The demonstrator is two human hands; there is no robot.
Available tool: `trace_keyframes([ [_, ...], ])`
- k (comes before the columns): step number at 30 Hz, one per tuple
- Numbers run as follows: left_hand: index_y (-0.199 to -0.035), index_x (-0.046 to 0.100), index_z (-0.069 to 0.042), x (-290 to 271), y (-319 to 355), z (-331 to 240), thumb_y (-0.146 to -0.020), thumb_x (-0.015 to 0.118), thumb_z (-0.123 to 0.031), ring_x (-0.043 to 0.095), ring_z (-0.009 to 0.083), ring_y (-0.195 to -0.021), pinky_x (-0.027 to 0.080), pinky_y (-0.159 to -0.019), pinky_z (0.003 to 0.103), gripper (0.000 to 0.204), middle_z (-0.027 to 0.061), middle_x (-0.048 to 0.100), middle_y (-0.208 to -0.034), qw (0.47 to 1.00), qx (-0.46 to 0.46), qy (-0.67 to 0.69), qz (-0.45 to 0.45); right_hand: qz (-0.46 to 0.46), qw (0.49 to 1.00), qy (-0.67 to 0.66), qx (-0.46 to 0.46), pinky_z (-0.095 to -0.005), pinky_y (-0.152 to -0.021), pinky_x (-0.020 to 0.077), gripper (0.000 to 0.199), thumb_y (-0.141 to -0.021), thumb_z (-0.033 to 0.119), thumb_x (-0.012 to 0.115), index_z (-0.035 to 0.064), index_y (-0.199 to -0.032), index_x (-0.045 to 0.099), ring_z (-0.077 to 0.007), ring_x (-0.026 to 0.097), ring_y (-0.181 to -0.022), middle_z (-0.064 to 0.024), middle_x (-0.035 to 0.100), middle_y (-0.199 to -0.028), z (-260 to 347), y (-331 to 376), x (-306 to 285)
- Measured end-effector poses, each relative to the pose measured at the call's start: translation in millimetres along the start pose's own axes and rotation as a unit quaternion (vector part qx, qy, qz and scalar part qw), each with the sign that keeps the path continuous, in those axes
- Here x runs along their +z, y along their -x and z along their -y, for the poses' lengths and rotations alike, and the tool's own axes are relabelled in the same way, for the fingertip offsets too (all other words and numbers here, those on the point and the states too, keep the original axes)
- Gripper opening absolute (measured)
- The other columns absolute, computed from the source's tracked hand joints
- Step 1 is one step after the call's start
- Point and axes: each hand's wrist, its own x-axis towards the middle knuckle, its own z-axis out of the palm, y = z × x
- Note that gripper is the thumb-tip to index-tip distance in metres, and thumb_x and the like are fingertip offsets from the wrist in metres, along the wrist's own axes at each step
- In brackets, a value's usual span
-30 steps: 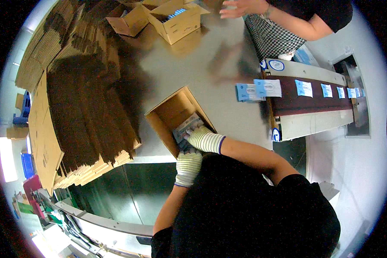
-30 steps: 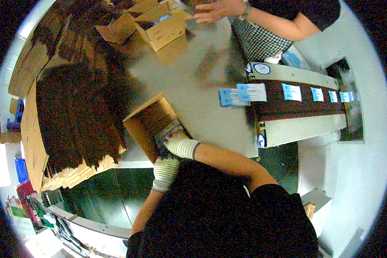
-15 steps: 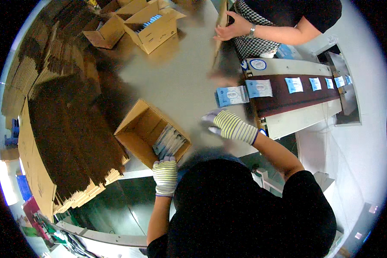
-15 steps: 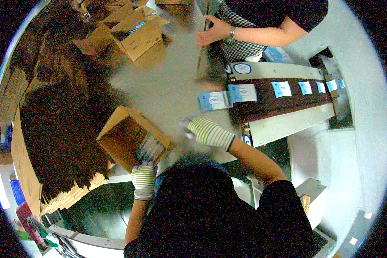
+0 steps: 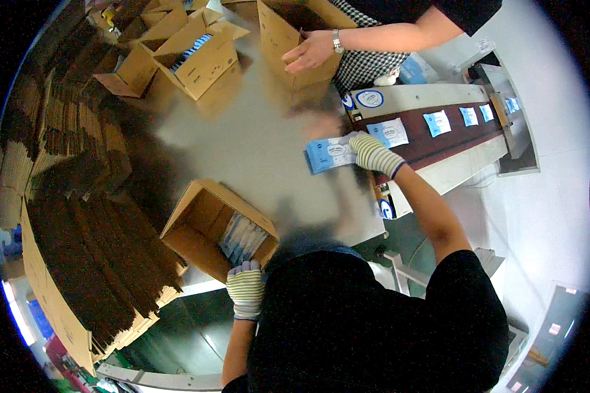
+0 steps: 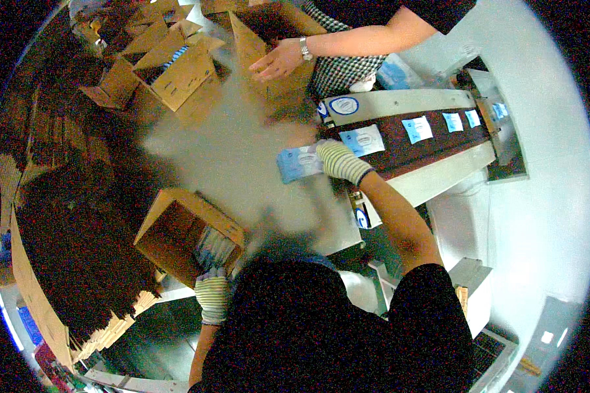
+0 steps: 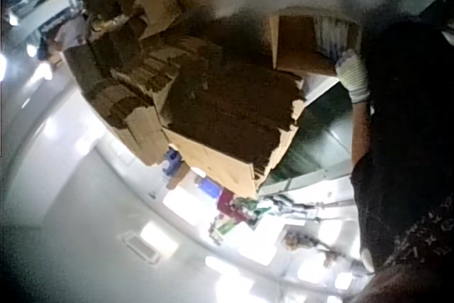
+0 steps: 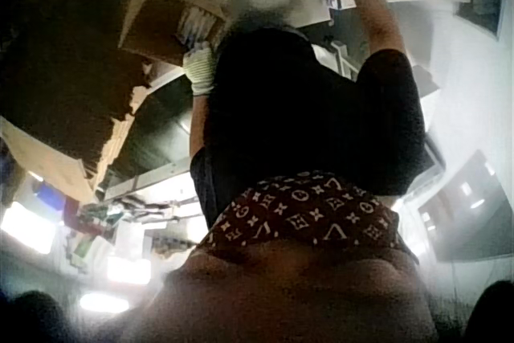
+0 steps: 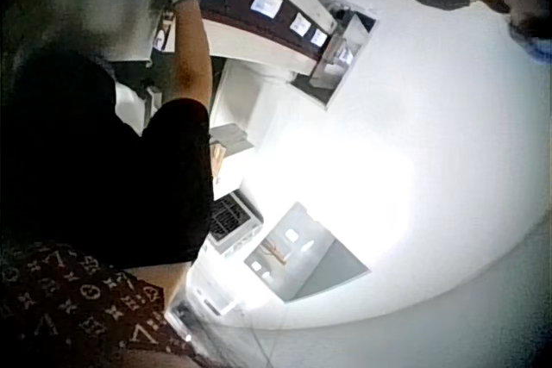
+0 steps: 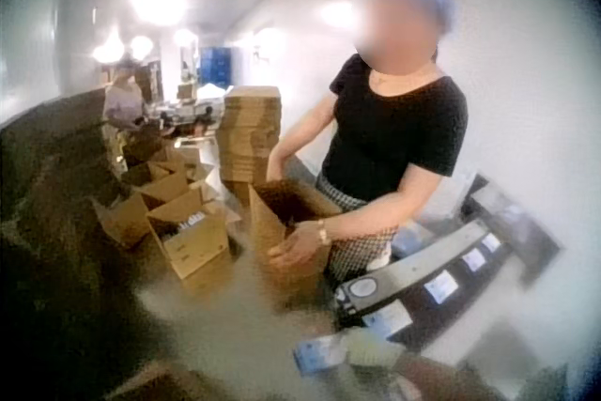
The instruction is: The person picks up blue packets from a surface and places them into cardboard boxes, occasionally folding and moving the boxes.
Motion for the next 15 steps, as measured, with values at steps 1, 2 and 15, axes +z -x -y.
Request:
trace_keyframes([
  [1, -0.078, 0.05, -0.014, -1.8, -1.0, -0.6, -0.072, 0.059, -0.028, 0.054, 0.0196, -0.068, 0.041, -0.064, 0.034, 0.018, 0.0035, 0.052, -0.072, 1.0, -0.001, 0.0, 0.003, -0.015, 1.0, -0.002, -0.013, -0.0427, -0.083, 0.0468, 0.03, -0.071, 0.017, 0.064, 0.0024, -0.097, 0.061, -0.036, 0.059, -0.092, -0.0211, 0.062, -0.095, -18.6, -10.8, 13.9],
  [2, -0.078, 0.05, -0.014, -5.1, -2.9, -0.9, -0.073, 0.059, -0.027, 0.054, 0.0195, -0.068, 0.04, -0.064, 0.034, 0.017, 0.0034, 0.052, -0.072, 1.0, 0.008, -0.005, -0.024, -0.03, 0.999, -0.003, -0.027, -0.0428, -0.083, 0.0468, 0.03, -0.071, 0.017, 0.063, 0.0026, -0.097, 0.06, -0.0365, 0.059, -0.091, -0.0207, 0.062, -0.094, -23.0, -20.6, 13.4],
  [15, -0.083, 0.052, -0.012, -10.9, -9.7, 5.3, -0.075, 0.054, -0.017, 0.054, 0.0207, -0.069, 0.042, -0.066, 0.034, 0.009, 0.0041, 0.053, -0.073, 1.0, 0.001, 0.023, 0.02, 0.2, 0.98, -0.004, -0.008, -0.0392, -0.074, 0.0501, 0.037, -0.066, 0.023, 0.068, 0.0024, -0.096, 0.063, -0.03, 0.063, -0.085, -0.016, 0.066, -0.088, -38.1, -99.3, 53.8],
])
